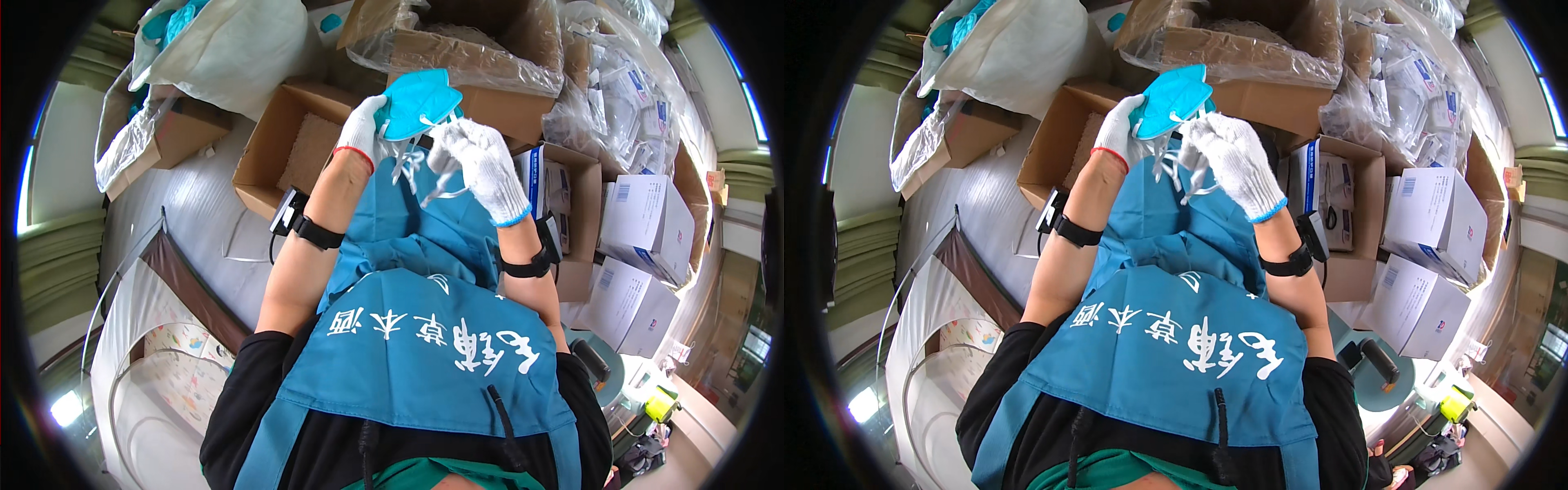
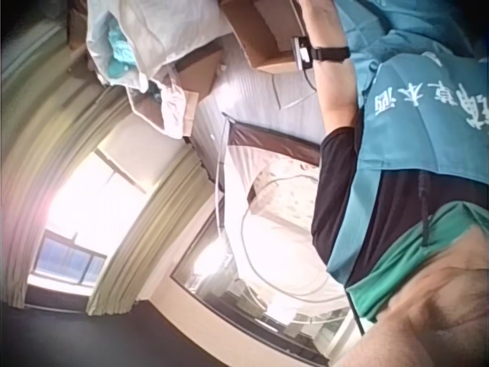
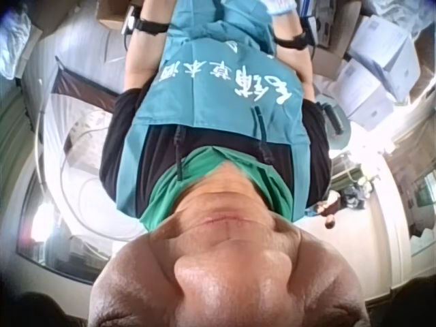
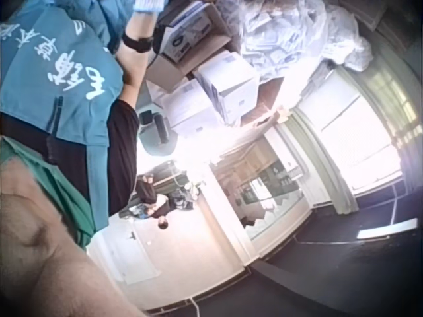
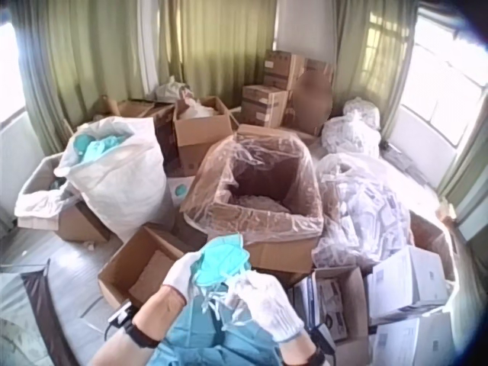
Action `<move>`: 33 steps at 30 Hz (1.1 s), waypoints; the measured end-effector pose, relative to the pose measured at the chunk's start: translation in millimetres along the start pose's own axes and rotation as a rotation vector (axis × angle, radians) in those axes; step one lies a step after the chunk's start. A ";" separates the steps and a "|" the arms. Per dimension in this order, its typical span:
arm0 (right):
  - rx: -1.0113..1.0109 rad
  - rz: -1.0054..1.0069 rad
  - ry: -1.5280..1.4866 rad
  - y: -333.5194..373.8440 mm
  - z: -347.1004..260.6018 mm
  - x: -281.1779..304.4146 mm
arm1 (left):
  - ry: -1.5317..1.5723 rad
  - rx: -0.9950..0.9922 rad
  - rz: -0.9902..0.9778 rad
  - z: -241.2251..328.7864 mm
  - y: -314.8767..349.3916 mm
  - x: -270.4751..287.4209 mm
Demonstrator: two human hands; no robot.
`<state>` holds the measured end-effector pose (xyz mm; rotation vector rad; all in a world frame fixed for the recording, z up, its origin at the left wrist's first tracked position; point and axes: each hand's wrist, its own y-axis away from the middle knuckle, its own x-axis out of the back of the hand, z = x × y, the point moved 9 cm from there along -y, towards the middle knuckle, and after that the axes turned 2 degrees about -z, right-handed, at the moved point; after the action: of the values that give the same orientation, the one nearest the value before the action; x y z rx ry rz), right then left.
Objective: Sorting and organizing various packaged hygiene products and components from boxes.
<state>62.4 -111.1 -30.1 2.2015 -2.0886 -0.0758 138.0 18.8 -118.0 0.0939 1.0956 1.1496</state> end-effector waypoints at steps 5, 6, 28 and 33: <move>-0.047 -0.014 0.147 2.8 5.2 9.5 | -0.222 -0.282 0.044 21.0 12.1 3.2; 0.061 0.158 0.214 5.0 -2.8 24.8 | -0.222 -0.279 0.041 22.4 18.2 -0.5; 0.131 0.414 -0.175 16.7 8.8 54.4 | -0.531 -0.486 0.046 25.4 41.7 -11.2; -0.110 0.339 0.149 11.4 3.2 38.7 | -0.296 -0.294 -0.099 2.1 32.8 -21.5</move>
<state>52.8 -150.4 -30.6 1.7095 -2.2770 0.0009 117.6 18.5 -84.5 -0.0199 0.6563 1.1538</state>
